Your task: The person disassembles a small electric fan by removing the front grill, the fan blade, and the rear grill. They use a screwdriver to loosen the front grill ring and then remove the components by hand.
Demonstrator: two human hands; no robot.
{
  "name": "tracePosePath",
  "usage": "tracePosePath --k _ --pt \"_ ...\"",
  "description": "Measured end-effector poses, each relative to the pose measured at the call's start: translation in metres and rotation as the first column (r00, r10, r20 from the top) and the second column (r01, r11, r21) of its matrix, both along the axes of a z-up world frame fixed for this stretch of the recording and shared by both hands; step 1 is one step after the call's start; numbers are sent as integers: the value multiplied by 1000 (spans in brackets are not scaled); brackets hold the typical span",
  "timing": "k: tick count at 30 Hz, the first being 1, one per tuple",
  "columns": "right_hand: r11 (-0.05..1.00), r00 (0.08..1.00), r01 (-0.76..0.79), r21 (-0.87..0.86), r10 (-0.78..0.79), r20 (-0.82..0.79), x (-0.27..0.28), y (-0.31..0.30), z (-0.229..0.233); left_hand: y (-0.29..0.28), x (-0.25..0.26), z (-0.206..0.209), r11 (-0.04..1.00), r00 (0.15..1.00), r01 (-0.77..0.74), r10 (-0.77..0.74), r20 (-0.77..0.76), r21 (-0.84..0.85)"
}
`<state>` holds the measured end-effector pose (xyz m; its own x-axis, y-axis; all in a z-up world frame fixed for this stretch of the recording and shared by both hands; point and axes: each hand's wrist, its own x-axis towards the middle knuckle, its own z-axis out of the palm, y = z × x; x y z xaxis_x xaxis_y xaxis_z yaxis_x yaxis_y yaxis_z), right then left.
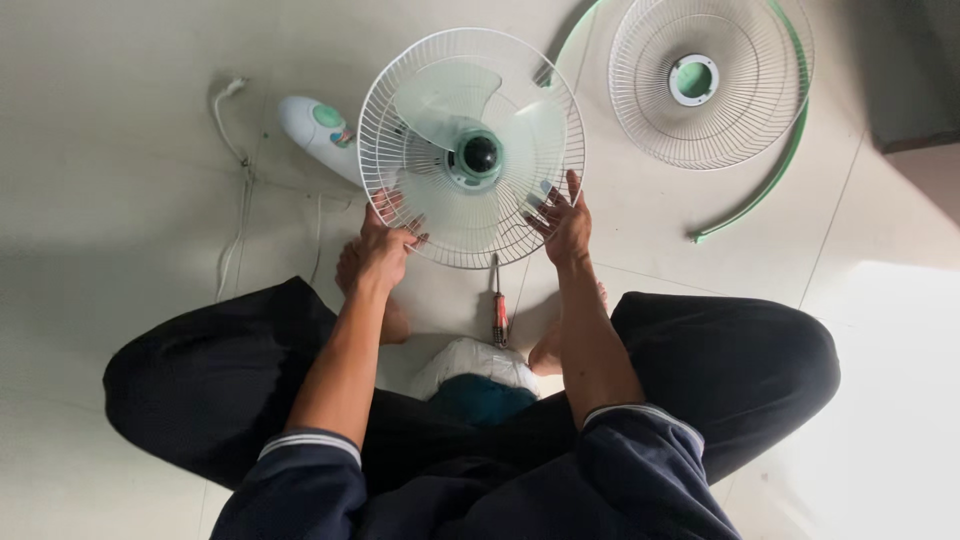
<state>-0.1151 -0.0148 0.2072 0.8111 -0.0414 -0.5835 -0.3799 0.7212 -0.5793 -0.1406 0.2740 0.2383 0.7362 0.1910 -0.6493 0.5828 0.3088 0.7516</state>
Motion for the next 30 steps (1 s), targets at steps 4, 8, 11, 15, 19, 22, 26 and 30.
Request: tracePosePath --k 4,8,11,15,19,22,26,30 --pt "998 1000 -21 -59 22 13 -9 9 -3 8 -9 -8 999 998 -5 2 -65 -34" --pt "992 996 -17 -126 6 -85 -10 11 1 9 -8 -5 999 981 54 -52 -189 4" --pt "987 992 -19 -160 -2 -128 -8 10 -1 8 -11 -1 997 980 54 -62 -189 -47" --pt "980 993 -13 -196 -10 -119 -9 5 -15 4 -14 -5 997 986 33 -45 -159 -73" --pt "968 990 -45 -247 9 -143 -12 -3 -26 4 -11 -12 998 992 27 -34 -123 -52" --pt "936 979 -25 -352 -48 -197 -6 -13 -26 5 -8 -14 998 989 27 -35 -140 -59" --pt "727 944 97 -680 -283 -169 1 -24 -16 6 -14 -8 984 994 110 -107 -28 142" --pt "548 961 257 -796 -232 150 16 -27 3 2 -17 20 735 944 250 -330 10 631"
